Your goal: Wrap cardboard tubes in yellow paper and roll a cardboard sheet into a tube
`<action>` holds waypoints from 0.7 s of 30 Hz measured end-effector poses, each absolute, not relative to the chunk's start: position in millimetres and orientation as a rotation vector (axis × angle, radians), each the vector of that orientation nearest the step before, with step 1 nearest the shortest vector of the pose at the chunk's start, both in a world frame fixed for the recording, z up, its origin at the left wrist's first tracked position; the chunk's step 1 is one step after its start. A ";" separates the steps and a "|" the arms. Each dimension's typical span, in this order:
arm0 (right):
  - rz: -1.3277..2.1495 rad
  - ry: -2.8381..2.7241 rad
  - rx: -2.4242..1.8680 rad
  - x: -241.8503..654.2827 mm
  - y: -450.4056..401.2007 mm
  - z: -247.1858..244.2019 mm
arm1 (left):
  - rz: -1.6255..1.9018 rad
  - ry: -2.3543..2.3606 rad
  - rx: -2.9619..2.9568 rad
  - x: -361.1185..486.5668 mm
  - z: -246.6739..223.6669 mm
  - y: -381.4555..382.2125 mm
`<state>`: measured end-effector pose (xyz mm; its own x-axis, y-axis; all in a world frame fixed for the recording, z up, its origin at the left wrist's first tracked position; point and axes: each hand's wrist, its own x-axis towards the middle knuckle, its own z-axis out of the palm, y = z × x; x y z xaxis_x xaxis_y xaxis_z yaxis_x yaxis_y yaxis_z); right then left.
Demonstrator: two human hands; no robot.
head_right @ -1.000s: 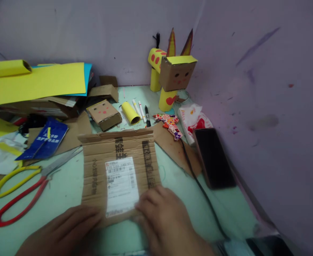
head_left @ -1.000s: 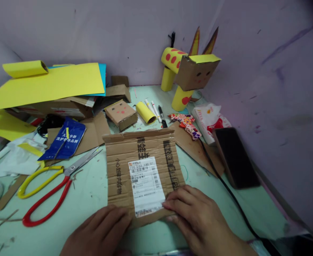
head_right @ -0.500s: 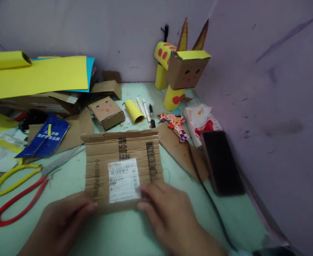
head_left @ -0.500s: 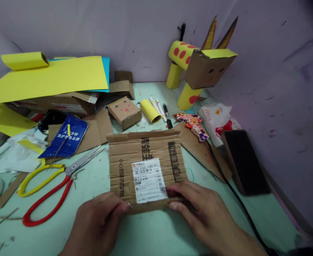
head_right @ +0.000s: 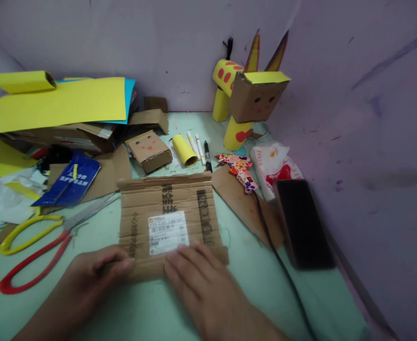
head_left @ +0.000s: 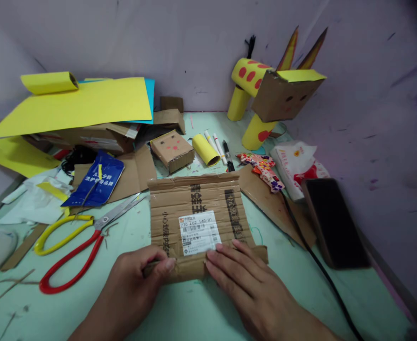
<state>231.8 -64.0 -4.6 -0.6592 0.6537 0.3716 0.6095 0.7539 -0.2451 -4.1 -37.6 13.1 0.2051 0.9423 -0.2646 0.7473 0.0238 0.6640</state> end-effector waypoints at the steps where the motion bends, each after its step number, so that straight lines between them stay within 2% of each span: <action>1: 0.145 -2.499 -0.961 231.3 -62.4 -6.7 | 0.391 1.609 1.775 -4.5 12.6 -38.6; 5: 0.147 -2.432 -0.967 230.5 -55.0 -10.4 | 0.713 1.718 2.249 -6.7 7.5 -46.6; 8: 0.118 -2.409 -0.964 228.6 -50.6 -11.2 | 0.922 1.498 2.758 0.2 7.5 -52.2; 11: 0.089 -2.375 -0.980 225.7 -48.8 -13.9 | 0.880 1.253 2.950 14.8 6.6 -54.6; 21: -0.083 -2.368 -0.983 225.8 -49.1 -7.1 | 0.755 1.212 3.071 15.3 -10.6 -53.7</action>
<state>225.8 -49.1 -7.1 -0.5683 0.6325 0.5263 0.6679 0.7282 -0.1539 15.3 -53.7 -10.6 0.6497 0.5853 0.4850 0.6934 -0.7178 -0.0626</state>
